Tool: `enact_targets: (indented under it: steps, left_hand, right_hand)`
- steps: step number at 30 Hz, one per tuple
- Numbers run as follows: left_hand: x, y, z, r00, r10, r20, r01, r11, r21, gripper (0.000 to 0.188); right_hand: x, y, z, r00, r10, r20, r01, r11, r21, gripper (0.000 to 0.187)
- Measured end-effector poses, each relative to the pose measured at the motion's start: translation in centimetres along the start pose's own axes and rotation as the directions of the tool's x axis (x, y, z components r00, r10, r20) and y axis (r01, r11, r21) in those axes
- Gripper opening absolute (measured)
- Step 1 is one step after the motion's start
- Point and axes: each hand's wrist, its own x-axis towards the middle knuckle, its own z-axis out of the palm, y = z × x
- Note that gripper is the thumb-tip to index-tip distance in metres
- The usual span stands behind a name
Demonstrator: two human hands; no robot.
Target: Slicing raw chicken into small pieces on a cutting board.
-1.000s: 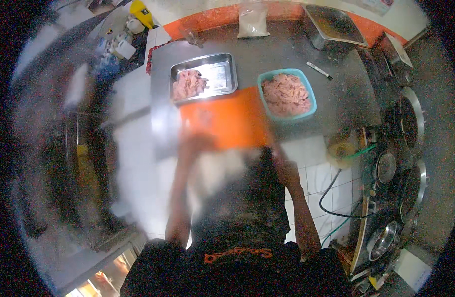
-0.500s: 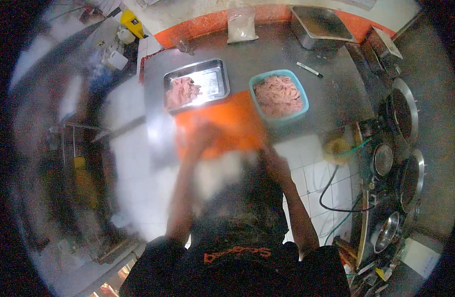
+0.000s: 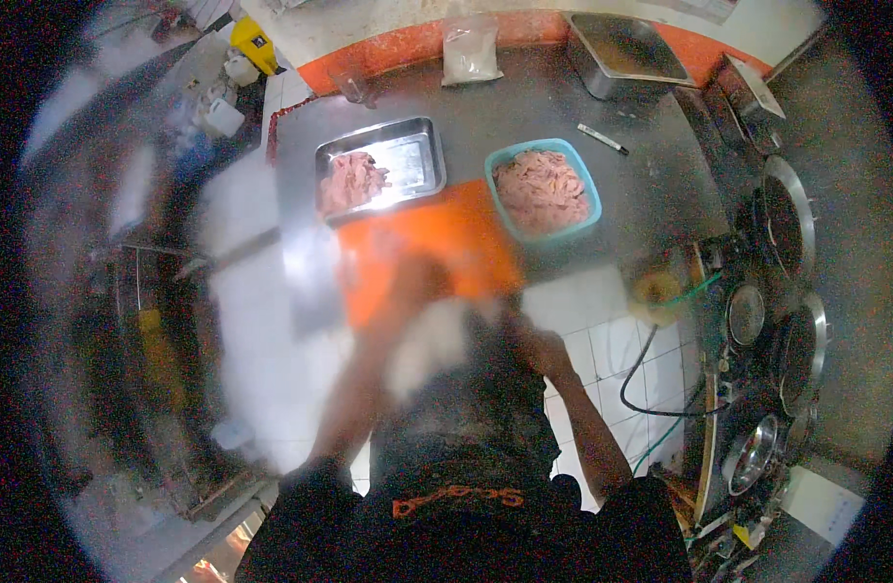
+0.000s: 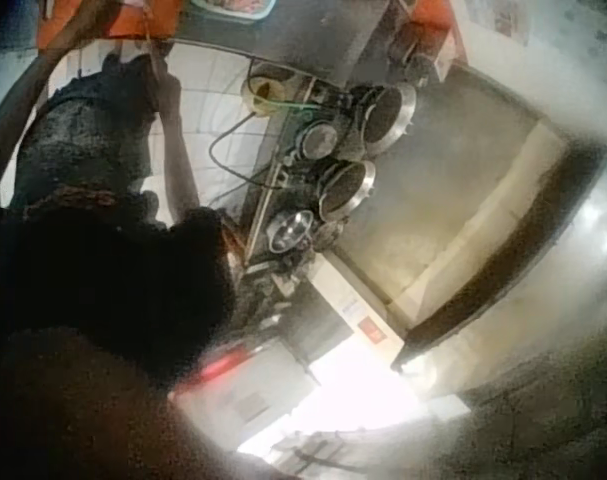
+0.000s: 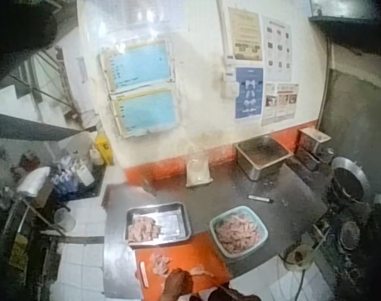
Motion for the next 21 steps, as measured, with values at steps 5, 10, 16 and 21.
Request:
enact_targets:
  steps: [5,10,16,21]
  left_hand:
    - [0.2,1.4,-1.9,0.942,-0.058,0.331,0.026,0.995,0.101,0.017]
    - [2.5,4.7,-2.3,0.970,0.244,-0.019,-0.241,0.967,0.083,0.026]
    - [2.1,2.3,0.9,0.984,0.162,0.069,-0.164,0.986,0.031,0.026]
    - [0.3,2.1,-0.8,0.987,0.056,0.148,-0.096,0.956,0.279,0.028]
  right_hand:
    - [1.3,-0.5,-3.6,0.986,0.057,-0.157,-0.069,0.995,-0.073,0.047]
    - [2.0,-1.0,-2.7,0.965,-0.024,-0.261,0.028,1.000,0.013,0.048]
    - [3.1,-0.7,0.6,0.987,0.117,-0.109,-0.121,0.992,-0.035,0.050]
    - [2.3,-4.7,-2.9,0.947,0.273,-0.169,-0.282,0.959,-0.034,0.052]
